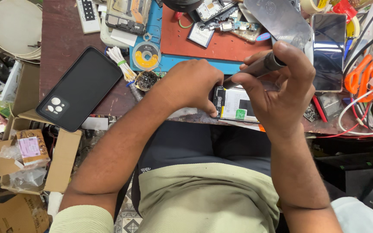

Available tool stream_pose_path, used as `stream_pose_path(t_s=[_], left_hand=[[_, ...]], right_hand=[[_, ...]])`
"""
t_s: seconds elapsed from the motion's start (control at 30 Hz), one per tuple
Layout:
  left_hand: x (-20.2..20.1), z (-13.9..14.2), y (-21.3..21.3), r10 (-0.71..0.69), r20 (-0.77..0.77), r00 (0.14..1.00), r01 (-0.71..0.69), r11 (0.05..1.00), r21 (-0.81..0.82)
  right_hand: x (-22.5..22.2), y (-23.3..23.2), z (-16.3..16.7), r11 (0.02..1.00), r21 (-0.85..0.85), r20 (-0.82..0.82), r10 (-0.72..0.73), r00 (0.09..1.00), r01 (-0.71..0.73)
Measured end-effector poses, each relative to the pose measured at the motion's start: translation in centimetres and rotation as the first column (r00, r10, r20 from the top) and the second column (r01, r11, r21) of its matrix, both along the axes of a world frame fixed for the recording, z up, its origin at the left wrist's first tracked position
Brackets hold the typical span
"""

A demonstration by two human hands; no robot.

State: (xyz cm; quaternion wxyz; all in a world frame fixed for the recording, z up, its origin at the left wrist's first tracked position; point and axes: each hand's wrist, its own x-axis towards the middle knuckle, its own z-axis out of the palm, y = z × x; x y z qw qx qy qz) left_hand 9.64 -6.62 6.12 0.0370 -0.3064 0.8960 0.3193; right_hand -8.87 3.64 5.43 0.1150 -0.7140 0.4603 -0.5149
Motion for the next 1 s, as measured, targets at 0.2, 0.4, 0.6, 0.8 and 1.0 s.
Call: stream_pose_path(t_s=[0.2, 0.4, 0.6, 0.8, 1.0], left_hand=[[0.1, 0.2, -0.2, 0.042, 0.016, 0.999, -0.042, 0.999, 0.034], [0.1, -0.5, -0.4, 0.061, -0.037, 0.997, -0.061, 0.998, 0.016], [-0.2, -1.5, -0.4, 0.096, -0.215, 0.972, -0.087, 0.995, 0.051], [0.1, -2.0, -0.5, 0.1, -0.143, 0.985, -0.12, 0.983, -0.138], [-0.4, -2.5, -0.2, 0.109, -0.017, 0.994, -0.11, 0.98, -0.164]], right_hand=[[0.0, 0.0, -0.1, 1.0, 0.001, 0.014, -0.003, 1.0, 0.003], [-0.2, 0.2, -0.5, 0.999, 0.01, 0.043, -0.033, 0.999, 0.033], [-1.1, 1.3, -1.0, 0.992, -0.019, 0.282, -0.118, 0.952, 0.128], [-1.4, 1.6, -1.7, 0.977, -0.058, 0.372, -0.171, 0.912, 0.207], [-0.6, 1.7, -2.6, 0.989, 0.013, 0.198, -0.148, 0.969, 0.148]])
